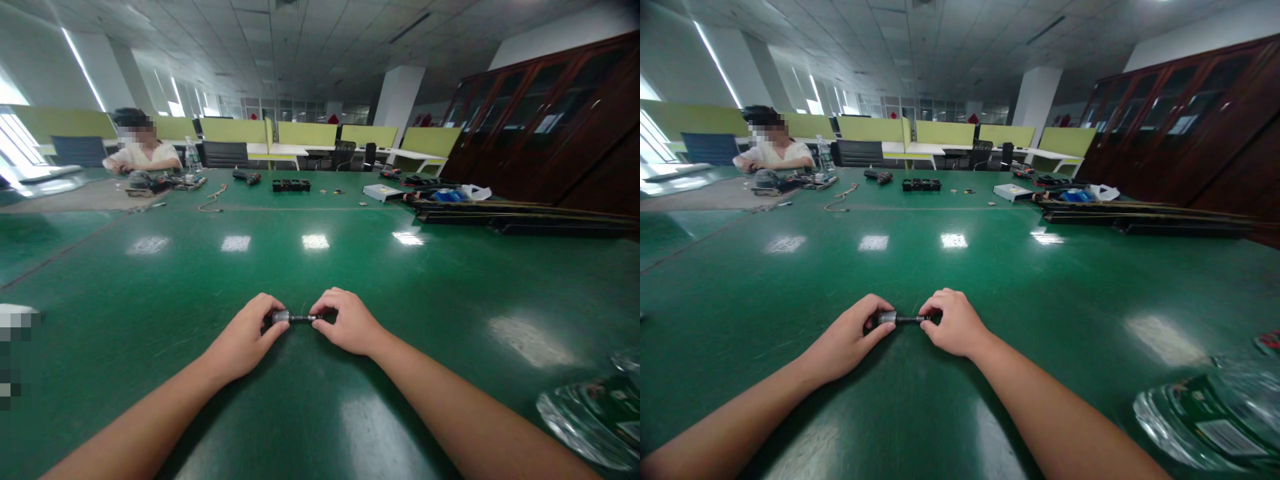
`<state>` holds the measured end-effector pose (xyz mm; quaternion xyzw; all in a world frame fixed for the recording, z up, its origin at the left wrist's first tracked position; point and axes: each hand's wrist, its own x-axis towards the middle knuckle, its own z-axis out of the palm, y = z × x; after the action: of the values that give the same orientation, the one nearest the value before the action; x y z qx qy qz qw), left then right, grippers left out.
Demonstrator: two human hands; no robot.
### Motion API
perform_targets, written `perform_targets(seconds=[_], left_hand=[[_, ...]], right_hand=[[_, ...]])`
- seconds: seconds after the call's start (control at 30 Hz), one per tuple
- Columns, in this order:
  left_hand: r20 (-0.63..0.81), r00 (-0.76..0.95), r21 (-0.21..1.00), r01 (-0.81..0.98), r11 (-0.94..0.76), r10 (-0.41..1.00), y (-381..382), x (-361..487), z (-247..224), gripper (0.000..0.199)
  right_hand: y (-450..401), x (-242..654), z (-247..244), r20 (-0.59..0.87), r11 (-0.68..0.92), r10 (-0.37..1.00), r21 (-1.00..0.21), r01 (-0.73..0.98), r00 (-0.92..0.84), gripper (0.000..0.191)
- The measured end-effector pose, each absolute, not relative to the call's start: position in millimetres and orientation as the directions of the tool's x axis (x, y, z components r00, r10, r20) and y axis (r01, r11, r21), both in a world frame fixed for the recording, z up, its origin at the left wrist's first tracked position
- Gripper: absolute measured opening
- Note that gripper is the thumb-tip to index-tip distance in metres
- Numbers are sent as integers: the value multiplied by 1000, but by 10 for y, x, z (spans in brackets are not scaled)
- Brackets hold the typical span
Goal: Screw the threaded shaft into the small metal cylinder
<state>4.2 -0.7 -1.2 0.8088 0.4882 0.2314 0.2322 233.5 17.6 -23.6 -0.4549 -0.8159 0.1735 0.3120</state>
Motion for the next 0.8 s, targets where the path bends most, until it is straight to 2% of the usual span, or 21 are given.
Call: perform_targets(seconds=[0.2, 0.57, 0.8], left_hand=[[151, 392, 606, 689, -399, 907, -2, 46, -17, 16], [165, 416, 613, 668, -423, 895, 0, 45, -15, 16], [167, 514, 585, 635, -504, 842, -2, 30, -17, 17]], right_hand=[[244, 2430, -250, 322, 404, 912, -608, 683, -253, 10], [174, 2348, -211, 335, 504, 863, -607, 614, -377, 11], [79, 2248, -182, 307, 523, 834, -703, 482, -458, 29]])
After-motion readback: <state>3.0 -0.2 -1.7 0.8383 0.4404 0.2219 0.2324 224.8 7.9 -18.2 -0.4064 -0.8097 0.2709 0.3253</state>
